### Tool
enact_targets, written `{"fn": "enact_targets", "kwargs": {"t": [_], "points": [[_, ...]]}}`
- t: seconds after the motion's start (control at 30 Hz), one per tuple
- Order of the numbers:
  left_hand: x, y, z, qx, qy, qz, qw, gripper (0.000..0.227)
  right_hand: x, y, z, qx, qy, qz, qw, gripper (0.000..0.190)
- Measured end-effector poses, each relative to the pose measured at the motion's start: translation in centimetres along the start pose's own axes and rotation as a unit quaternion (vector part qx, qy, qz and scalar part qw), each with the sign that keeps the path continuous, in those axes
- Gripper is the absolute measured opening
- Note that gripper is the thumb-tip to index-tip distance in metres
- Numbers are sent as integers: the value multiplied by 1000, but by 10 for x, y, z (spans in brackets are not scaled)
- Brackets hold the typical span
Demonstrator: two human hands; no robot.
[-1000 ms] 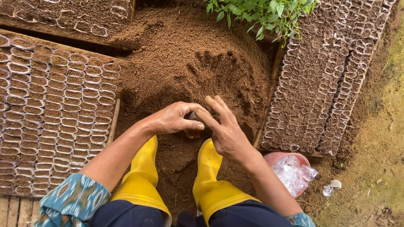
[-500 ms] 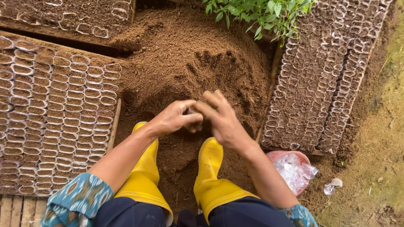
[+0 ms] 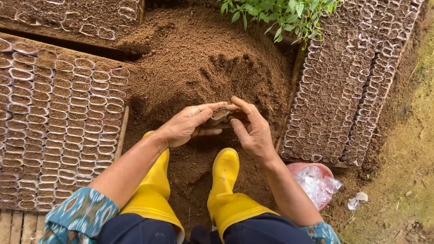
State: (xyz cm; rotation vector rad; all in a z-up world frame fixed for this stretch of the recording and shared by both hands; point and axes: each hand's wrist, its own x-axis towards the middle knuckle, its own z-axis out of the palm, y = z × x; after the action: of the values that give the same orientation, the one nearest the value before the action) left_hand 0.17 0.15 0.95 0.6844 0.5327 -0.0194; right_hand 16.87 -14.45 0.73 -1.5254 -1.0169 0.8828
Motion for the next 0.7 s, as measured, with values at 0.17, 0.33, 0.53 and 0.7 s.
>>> {"fn": "enact_targets", "kwargs": {"t": [0.17, 0.33, 0.53, 0.7], "points": [[5, -2, 0, -10, -25, -67, 997, 66, 4, -12, -3, -36, -10, -46, 998, 47], [10, -17, -16, 7, 2, -51, 999, 50, -1, -14, -5, -95, -28, -103, 990, 54], [7, -9, -16, 11, -8, -47, 999, 45, -10, -16, 6, -205, -107, -117, 966, 75], [6, -5, -18, 38, -22, -57, 997, 42, -11, -14, 7, -226, -120, -108, 961, 82]]}}
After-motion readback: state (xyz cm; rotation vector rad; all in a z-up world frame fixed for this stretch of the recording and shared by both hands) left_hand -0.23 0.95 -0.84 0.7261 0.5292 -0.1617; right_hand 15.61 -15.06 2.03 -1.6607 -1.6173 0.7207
